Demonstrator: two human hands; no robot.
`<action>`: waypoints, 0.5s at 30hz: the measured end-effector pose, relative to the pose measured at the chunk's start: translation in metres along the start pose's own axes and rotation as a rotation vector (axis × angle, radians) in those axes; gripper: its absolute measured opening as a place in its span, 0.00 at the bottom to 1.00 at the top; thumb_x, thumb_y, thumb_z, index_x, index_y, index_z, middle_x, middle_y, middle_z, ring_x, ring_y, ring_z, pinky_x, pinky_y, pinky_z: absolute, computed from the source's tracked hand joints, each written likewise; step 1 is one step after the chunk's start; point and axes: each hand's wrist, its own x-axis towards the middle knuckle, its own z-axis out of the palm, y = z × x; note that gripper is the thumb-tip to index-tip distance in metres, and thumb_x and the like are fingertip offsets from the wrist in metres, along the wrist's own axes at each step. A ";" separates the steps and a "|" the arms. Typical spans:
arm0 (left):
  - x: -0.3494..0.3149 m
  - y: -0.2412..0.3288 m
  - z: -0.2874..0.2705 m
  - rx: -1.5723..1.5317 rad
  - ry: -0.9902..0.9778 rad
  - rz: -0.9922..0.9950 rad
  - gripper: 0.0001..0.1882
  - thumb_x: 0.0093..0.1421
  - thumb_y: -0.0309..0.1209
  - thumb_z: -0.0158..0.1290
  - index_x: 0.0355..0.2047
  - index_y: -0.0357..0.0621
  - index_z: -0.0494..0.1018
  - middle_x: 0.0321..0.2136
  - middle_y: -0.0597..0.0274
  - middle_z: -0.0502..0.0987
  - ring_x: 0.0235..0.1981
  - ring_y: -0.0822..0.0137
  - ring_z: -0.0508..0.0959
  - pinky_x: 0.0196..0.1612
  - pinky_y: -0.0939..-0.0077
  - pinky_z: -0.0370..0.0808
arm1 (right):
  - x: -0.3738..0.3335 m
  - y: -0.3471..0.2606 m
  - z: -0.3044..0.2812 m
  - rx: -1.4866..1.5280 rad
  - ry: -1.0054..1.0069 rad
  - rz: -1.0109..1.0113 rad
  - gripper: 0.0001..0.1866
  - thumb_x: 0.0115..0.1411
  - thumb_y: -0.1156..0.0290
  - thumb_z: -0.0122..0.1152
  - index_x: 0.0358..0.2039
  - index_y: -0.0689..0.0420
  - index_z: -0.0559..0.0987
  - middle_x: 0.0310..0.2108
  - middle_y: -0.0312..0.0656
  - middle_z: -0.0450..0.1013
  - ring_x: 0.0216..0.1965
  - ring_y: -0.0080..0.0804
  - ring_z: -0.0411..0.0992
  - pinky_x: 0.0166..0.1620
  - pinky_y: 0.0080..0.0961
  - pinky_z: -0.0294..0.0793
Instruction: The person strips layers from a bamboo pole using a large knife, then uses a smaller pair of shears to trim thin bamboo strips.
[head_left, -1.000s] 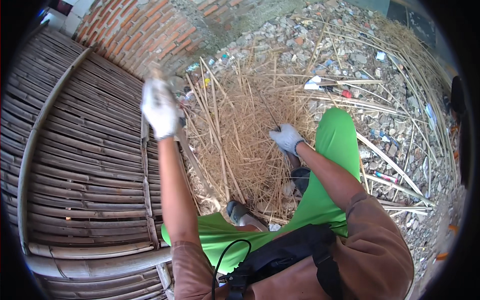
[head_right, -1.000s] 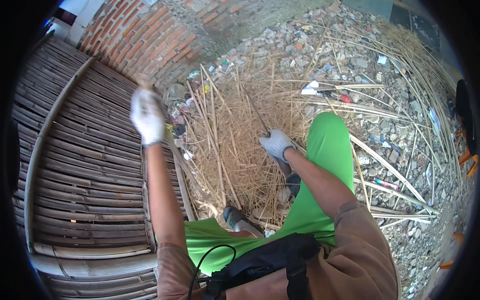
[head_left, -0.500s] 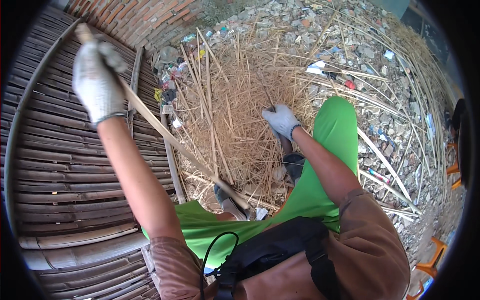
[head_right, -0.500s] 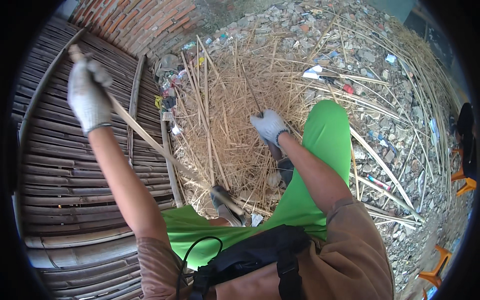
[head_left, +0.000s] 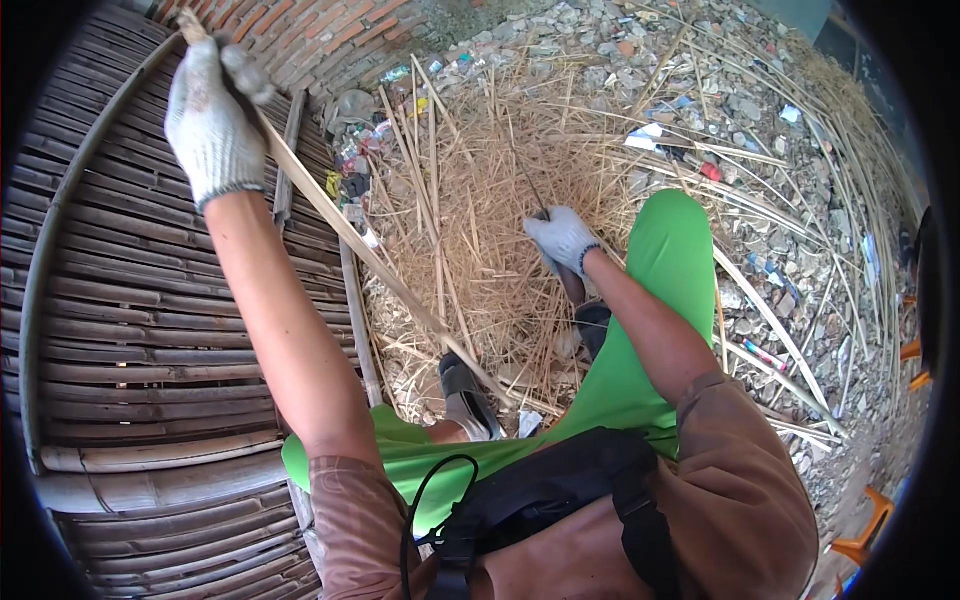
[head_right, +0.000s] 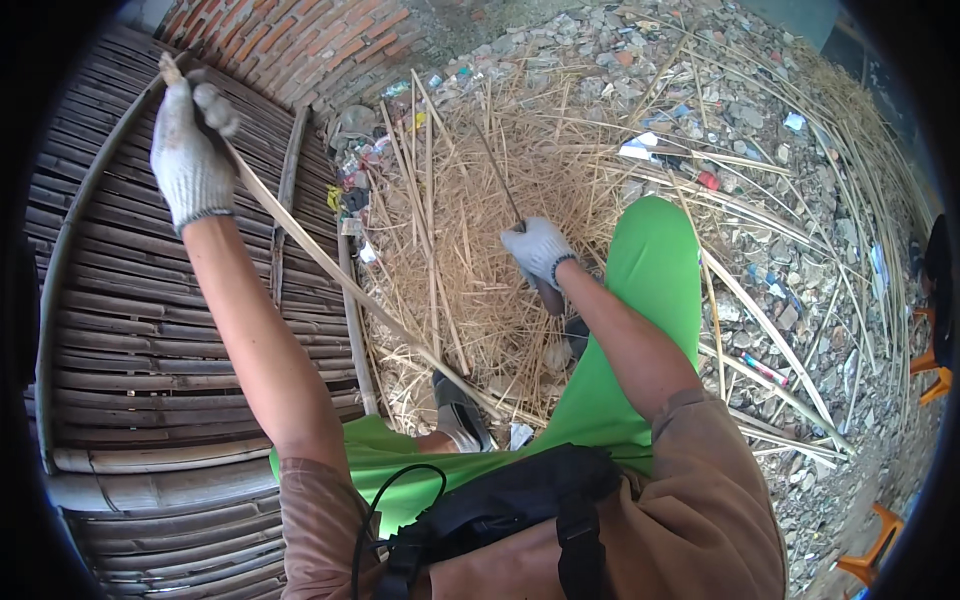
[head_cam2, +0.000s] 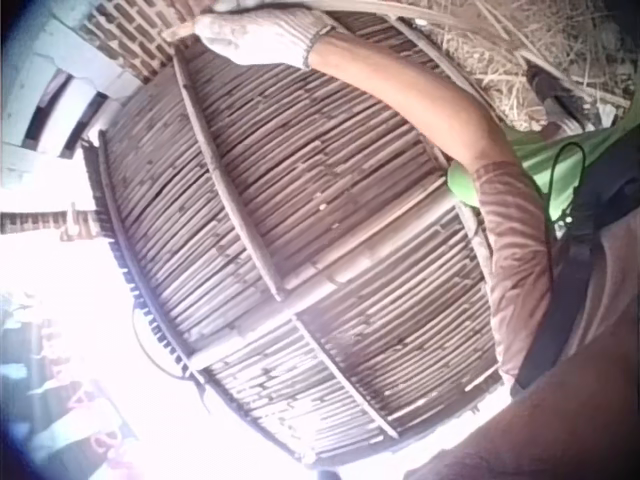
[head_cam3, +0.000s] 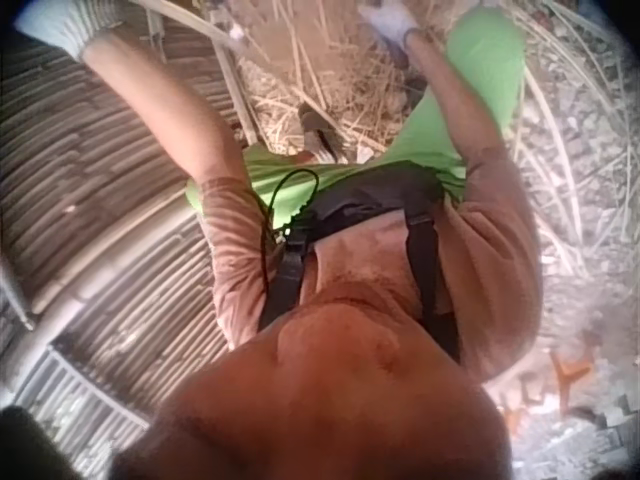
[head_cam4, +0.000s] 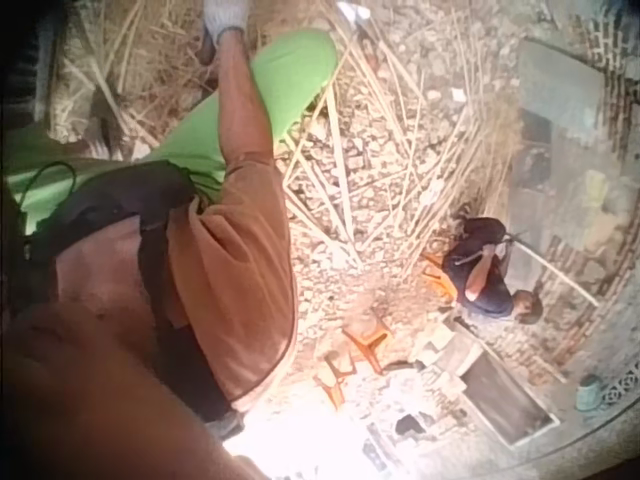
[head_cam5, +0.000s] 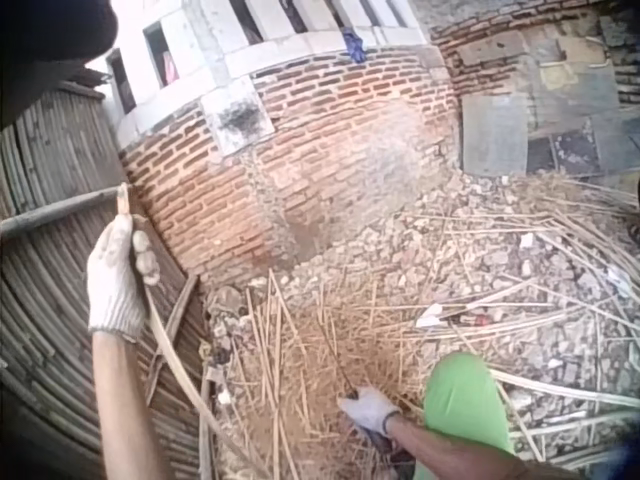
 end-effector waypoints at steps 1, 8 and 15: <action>-0.014 -0.005 0.006 0.096 -0.001 0.002 0.15 0.78 0.37 0.50 0.42 0.36 0.76 0.23 0.68 0.74 0.19 0.75 0.69 0.22 0.77 0.68 | -0.002 0.001 -0.003 -0.020 0.006 0.007 0.20 0.67 0.58 0.61 0.27 0.63 0.77 0.16 0.46 0.74 0.14 0.41 0.75 0.18 0.40 0.74; -0.119 -0.118 -0.008 0.341 -0.120 -0.292 0.19 0.76 0.49 0.54 0.38 0.45 0.77 0.19 0.68 0.73 0.16 0.76 0.72 0.19 0.78 0.71 | -0.013 -0.008 -0.009 0.043 0.008 -0.020 0.20 0.65 0.59 0.61 0.24 0.63 0.75 0.16 0.48 0.72 0.12 0.43 0.73 0.15 0.42 0.74; -0.247 -0.229 -0.030 0.144 -0.018 -0.583 0.14 0.78 0.41 0.52 0.44 0.41 0.75 0.28 0.63 0.80 0.25 0.71 0.81 0.27 0.75 0.82 | -0.017 0.005 -0.016 0.106 -0.073 -0.019 0.15 0.67 0.61 0.60 0.34 0.62 0.77 0.20 0.45 0.74 0.15 0.38 0.74 0.17 0.38 0.75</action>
